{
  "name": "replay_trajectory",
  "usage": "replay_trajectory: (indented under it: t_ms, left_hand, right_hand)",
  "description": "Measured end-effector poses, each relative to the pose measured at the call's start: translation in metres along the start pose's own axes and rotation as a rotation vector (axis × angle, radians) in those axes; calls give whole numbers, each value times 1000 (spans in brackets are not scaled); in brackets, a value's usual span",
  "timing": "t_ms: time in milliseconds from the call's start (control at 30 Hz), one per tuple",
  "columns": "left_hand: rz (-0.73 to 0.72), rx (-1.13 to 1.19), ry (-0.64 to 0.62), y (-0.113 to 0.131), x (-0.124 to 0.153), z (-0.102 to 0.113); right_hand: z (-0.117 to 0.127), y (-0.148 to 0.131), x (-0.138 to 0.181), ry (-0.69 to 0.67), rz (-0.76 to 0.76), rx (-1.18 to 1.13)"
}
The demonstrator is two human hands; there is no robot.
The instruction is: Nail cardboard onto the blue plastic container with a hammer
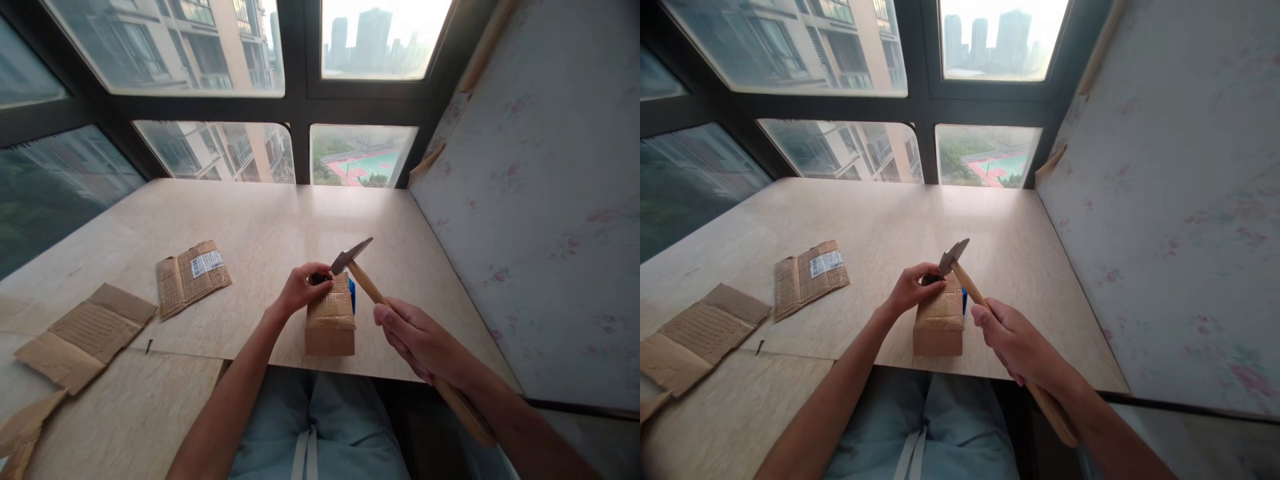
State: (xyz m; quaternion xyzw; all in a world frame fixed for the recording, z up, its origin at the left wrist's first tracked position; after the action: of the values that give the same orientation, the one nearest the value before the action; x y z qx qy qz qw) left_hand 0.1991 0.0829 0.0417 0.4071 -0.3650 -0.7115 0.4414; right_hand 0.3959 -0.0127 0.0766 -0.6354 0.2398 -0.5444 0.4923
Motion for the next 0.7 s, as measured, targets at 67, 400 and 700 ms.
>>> replay_trajectory:
  t_ms: [67, 400, 700]
  left_hand:
    - [-7, 17, 12, -1, 0, 0]
    - [-13, 67, -27, -10, -2, -4]
    - [-40, 64, -13, -10, 0, -4]
  right_hand:
    - [-2, 2, -6, 5, -12, 8]
    - [-5, 6, -12, 68, 24, 85]
    - [-7, 14, -13, 105, 13, 54]
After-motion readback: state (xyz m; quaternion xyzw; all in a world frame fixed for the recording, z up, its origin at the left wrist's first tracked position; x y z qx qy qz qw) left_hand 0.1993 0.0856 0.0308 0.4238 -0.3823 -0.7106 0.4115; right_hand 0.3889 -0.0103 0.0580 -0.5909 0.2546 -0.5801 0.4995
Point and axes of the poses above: each hand's wrist, its own x-axis away from the middle knuckle, its own z-axis out of the back of the hand, y = z × x, the point moved 7 cm from there along -x, towards the middle knuckle, and after that the axes turned 3 degrees about -y, right-handed, at the moved point
